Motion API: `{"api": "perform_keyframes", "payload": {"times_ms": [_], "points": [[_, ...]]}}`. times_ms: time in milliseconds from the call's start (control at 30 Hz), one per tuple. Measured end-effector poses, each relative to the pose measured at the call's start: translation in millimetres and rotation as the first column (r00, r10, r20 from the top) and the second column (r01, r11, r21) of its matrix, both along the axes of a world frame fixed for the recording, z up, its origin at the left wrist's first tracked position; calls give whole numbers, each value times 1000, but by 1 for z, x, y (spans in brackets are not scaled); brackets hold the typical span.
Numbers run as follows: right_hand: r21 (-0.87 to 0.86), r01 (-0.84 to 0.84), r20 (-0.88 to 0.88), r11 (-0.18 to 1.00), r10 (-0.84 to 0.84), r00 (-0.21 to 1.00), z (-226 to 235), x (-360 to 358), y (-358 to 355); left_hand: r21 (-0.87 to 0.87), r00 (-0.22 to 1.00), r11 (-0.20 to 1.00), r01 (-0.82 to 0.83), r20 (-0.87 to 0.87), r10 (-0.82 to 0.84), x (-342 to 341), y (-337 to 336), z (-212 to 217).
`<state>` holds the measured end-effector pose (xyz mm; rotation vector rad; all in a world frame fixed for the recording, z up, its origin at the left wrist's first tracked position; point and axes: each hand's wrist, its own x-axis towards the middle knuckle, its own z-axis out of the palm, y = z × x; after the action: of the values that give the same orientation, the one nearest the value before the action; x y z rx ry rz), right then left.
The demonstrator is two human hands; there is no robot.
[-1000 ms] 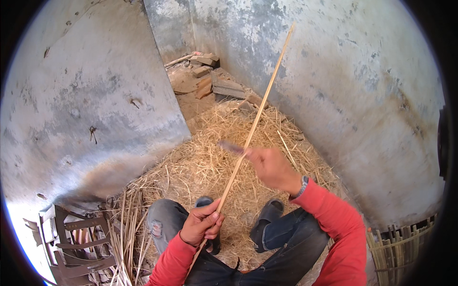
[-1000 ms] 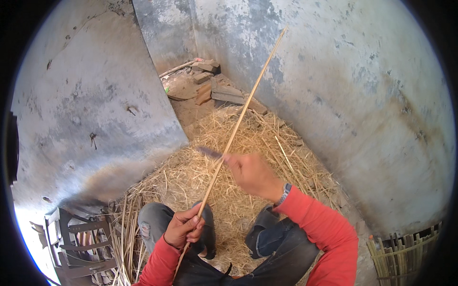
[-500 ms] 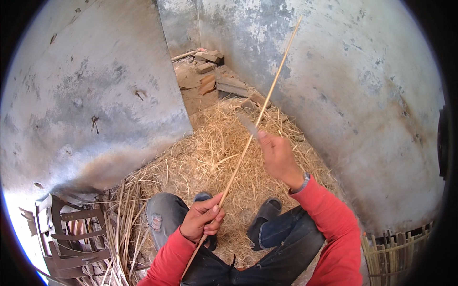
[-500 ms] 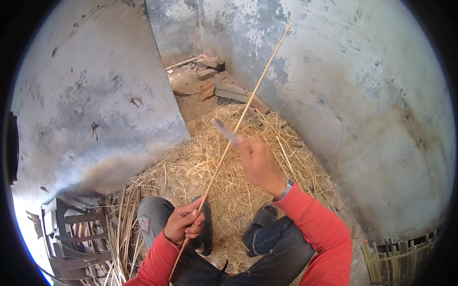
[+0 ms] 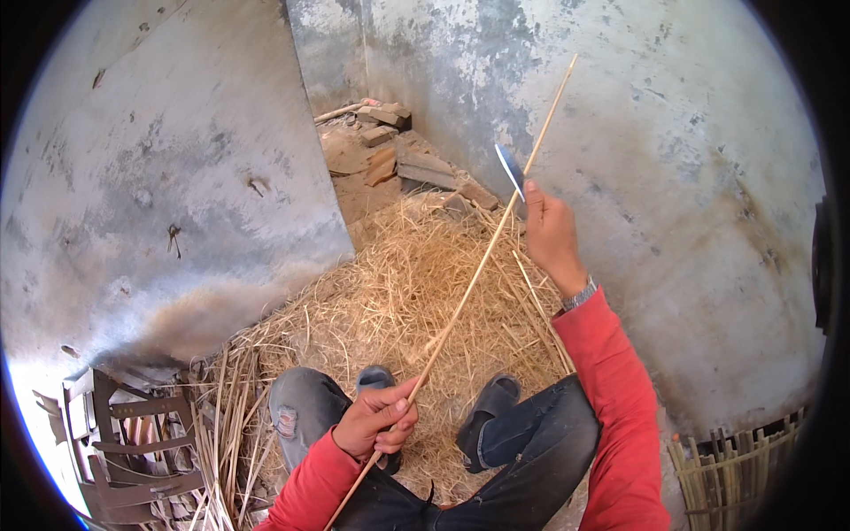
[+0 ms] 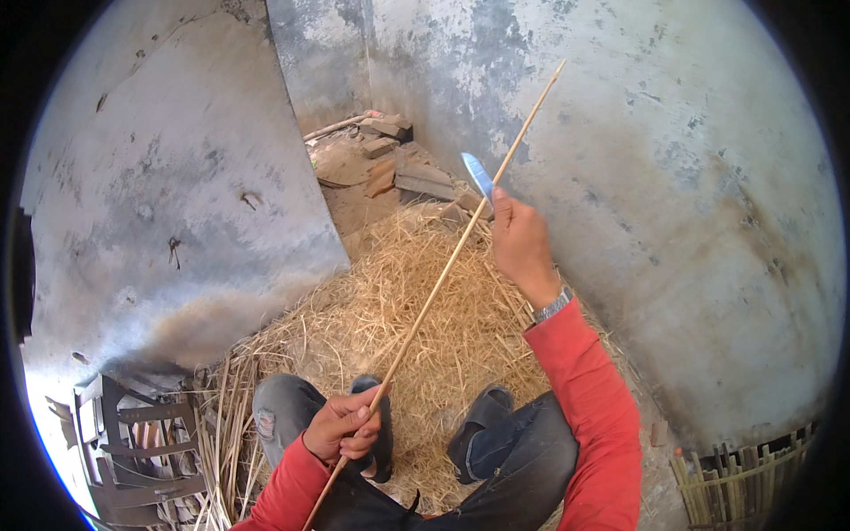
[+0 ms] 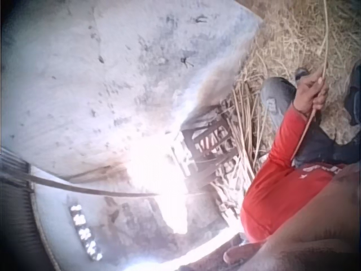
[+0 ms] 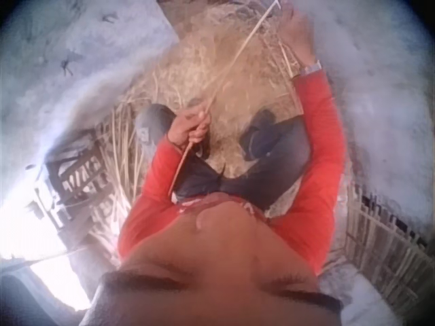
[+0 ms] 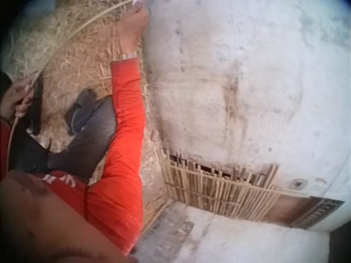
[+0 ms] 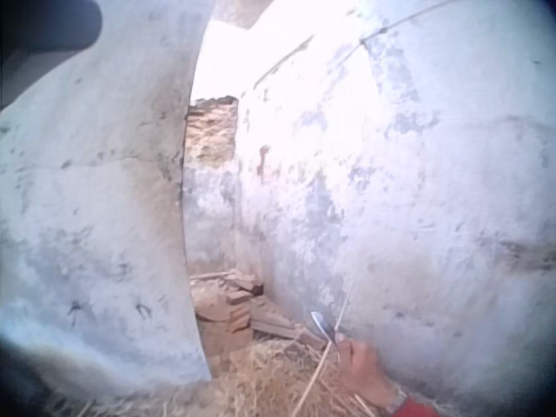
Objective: The person repeatedly shaves thin layers off a long wooden strip using a small knife, turning and repositioning the strip by hand as they work on different sections.
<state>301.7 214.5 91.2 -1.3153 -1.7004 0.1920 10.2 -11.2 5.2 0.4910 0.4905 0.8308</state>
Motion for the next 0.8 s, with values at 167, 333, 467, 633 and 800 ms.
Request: {"api": "perform_keyframes", "payload": {"times_ms": [167,333,467,633,800], "points": [[-220,-270,107,938,298,949,-12,-26,-37,25,999,999,-37,10,37,-4,5,-8],[-341,-417,161,842,489,857,-31,-65,-99,-41,995,994,-99,-32,97,-5,8,-10],[-316,-468,107,825,521,847,-34,-66,-106,-44,993,992,-118,-12,118,-2,8,-10],[-415,-502,89,759,583,807,-38,-72,-122,-48,994,993,-112,-8,111,-5,7,-14],[-461,-562,12,687,638,770,-41,-76,-128,-36,995,994,-99,2,99,-6,8,-13]]}}
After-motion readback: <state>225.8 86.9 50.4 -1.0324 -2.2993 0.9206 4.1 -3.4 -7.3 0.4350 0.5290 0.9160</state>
